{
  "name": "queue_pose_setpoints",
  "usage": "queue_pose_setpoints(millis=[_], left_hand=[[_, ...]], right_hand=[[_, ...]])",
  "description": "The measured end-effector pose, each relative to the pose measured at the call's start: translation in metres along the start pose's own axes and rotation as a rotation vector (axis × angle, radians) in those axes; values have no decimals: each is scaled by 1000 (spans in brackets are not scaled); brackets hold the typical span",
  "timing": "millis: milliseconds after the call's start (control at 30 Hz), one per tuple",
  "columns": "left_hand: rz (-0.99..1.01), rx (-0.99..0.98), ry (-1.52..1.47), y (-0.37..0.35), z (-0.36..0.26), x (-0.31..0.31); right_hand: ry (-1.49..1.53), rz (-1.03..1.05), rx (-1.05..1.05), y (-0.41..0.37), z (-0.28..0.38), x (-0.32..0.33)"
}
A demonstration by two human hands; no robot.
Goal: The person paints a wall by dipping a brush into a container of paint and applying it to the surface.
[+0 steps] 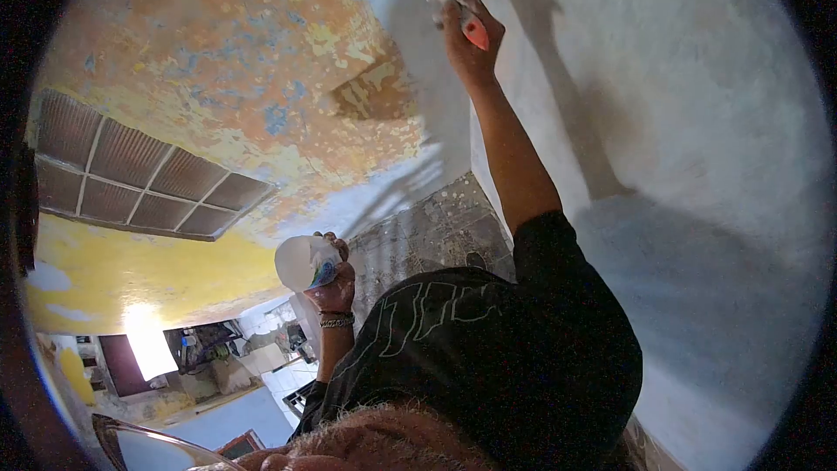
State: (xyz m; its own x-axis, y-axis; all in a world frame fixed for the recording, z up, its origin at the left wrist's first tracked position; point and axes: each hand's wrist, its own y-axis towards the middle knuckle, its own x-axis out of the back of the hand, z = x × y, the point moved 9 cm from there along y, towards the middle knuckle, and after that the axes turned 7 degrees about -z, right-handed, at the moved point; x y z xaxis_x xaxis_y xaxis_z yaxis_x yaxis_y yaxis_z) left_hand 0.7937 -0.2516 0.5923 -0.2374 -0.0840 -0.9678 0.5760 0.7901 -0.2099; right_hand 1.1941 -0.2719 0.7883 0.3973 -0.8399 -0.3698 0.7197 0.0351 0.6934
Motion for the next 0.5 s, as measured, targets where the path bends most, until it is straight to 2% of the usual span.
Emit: queue_pose_setpoints(millis=[67, 133, 167, 200, 267, 333, 400, 433, 500], left_hand=[[21, -1, 14, 1, 3, -3], [36, -1, 32, -4, 6, -5], [38, -1, 25, -6, 7, -6], [49, -9, 11, -5, 6, -8], [17, 12, -5, -2, 0, 13], [-55, -9, -27, -8, 0, 16], [-69, -24, -35, -10, -1, 17], [-74, -36, -49, -9, -3, 18], [-91, -61, -42, -9, -5, 24]], right_hand=[[90, -15, -24, 10, -6, -8], [-299, 242, 162, -3, -13, -29], [-532, 309, 123, -15, -24, -25], [-521, 306, 134, -17, -22, -23], [-183, 197, 323, -23, 5, -14], [-218, 174, 280, -20, 6, -12], [-376, 370, 420, -21, 3, -30], [-456, 447, 394, -24, 0, -32], [-403, 457, 417, -20, 10, -28]])
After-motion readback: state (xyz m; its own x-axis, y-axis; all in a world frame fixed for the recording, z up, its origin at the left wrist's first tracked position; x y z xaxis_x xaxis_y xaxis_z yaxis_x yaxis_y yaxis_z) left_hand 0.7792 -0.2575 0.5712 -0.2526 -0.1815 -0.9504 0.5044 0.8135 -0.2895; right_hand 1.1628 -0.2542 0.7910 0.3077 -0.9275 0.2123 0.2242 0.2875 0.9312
